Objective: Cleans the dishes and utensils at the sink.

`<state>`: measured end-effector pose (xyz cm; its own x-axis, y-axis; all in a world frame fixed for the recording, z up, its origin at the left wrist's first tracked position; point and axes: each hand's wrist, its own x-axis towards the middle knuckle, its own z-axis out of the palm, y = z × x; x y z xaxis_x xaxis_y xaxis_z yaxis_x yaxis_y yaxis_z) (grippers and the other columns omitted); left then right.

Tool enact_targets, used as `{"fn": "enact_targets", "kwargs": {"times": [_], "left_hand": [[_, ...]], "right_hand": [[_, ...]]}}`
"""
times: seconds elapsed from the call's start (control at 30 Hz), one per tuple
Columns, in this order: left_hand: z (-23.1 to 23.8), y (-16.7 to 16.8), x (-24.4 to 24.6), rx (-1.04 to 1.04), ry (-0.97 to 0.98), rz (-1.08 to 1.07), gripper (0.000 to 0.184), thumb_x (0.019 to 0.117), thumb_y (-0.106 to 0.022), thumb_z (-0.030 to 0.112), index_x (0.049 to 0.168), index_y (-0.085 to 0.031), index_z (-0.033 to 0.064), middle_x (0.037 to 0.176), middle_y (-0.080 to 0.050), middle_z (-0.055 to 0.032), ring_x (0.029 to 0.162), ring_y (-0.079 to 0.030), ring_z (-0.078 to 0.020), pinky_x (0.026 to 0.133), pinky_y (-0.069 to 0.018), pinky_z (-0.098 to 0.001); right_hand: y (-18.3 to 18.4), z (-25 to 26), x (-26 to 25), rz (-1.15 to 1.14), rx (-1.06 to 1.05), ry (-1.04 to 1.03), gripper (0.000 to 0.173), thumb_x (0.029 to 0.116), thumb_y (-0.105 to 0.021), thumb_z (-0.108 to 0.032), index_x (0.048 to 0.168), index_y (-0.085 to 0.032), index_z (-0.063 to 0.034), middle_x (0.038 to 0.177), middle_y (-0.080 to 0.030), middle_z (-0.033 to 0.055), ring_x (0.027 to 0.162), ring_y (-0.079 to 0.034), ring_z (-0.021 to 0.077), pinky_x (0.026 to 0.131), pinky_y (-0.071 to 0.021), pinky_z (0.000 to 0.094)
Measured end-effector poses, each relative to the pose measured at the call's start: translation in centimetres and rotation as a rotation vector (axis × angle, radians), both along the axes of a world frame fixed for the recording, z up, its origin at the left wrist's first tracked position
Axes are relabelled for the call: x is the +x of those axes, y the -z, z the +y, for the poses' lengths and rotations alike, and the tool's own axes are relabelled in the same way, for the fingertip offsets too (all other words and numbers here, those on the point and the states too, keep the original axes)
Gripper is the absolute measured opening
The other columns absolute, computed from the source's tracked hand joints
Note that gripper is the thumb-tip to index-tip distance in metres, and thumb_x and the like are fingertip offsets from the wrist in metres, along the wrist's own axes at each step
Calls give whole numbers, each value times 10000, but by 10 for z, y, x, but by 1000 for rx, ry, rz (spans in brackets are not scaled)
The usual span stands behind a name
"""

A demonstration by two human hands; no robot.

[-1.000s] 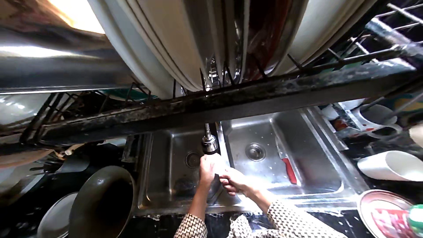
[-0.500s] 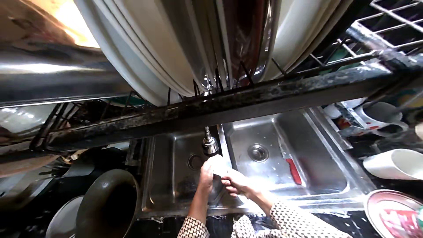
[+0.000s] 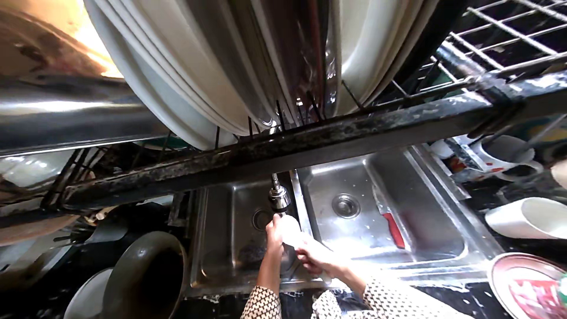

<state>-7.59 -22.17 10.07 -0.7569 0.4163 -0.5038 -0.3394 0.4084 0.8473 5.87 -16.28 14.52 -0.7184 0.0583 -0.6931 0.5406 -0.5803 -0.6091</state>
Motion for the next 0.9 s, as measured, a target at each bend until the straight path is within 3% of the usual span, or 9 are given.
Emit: {"fn": "enact_targets", "kwargs": {"times": [0.07,0.13,0.2,0.3,0.4,0.47,0.57,0.77,0.9], "left_hand": [[-2,1,-8,-51,15,65,492,1135,-355,293,1106,-637,-109,956,-633,-222,852,-599,-245,818,-515,-421],[-5,-1,-14,-46,134,210,401,1126,-378,198,1139,-628,-116,1020,-640,-229,927,-607,-249,877,-503,-413],[-10,-8,-13,-101,353,394,357,1070,-488,157,1330,-583,-69,1293,-625,-262,1217,-603,-329,1071,-465,-475],[-3,-24,2,-265,564,567,640,938,-660,404,1453,-556,39,1433,-528,-267,1345,-474,-439,1121,-369,-577],[-1,-15,-4,-215,489,519,356,1029,-561,290,1105,-718,-20,1107,-684,-219,1088,-644,-345,994,-492,-512],[0,-6,-19,-241,393,416,444,1107,-405,251,1009,-698,-67,958,-691,-223,944,-670,-325,901,-514,-512],[-10,20,-58,-350,405,216,522,1136,-317,317,1163,-676,-62,1141,-675,-251,1087,-639,-346,1000,-471,-529],[-63,86,-114,-775,805,244,491,1032,-575,344,1387,-590,4,1387,-593,-262,1320,-552,-417,1112,-415,-609],[-91,97,-107,-971,975,201,626,918,-739,313,1446,-548,37,1399,-586,-261,1309,-546,-446,1086,-415,-649]], "right_hand": [[4,-4,0,24,32,-20,189,1103,-394,-164,1288,-408,-126,683,-434,-18,464,-392,82,423,-363,249],[6,-2,-1,52,16,3,174,1100,-400,-155,1273,-407,-134,676,-426,-22,458,-386,79,412,-364,245],[5,2,-3,54,8,10,163,1102,-393,-154,1263,-408,-138,682,-420,-24,467,-379,75,419,-353,242],[3,5,-9,58,64,-58,137,1097,-385,-152,1230,-415,-134,669,-431,-21,454,-375,75,411,-349,240],[11,0,-8,57,119,-162,312,1085,-417,-158,1396,-415,-164,694,-447,-10,478,-394,89,430,-361,268],[16,-1,-7,58,129,-179,347,1081,-417,-149,1427,-400,-172,706,-443,-11,488,-401,92,435,-368,274],[11,5,-8,33,119,-113,301,1088,-410,-130,1388,-405,-153,679,-423,-12,464,-380,91,413,-351,263],[1,13,-20,62,64,-98,310,1128,-308,-375,1314,-449,-170,645,-466,-8,414,-378,88,379,-367,247],[8,10,-24,73,32,-62,231,1127,-319,-269,1270,-443,-137,640,-472,-3,415,-413,92,374,-401,257]]}}
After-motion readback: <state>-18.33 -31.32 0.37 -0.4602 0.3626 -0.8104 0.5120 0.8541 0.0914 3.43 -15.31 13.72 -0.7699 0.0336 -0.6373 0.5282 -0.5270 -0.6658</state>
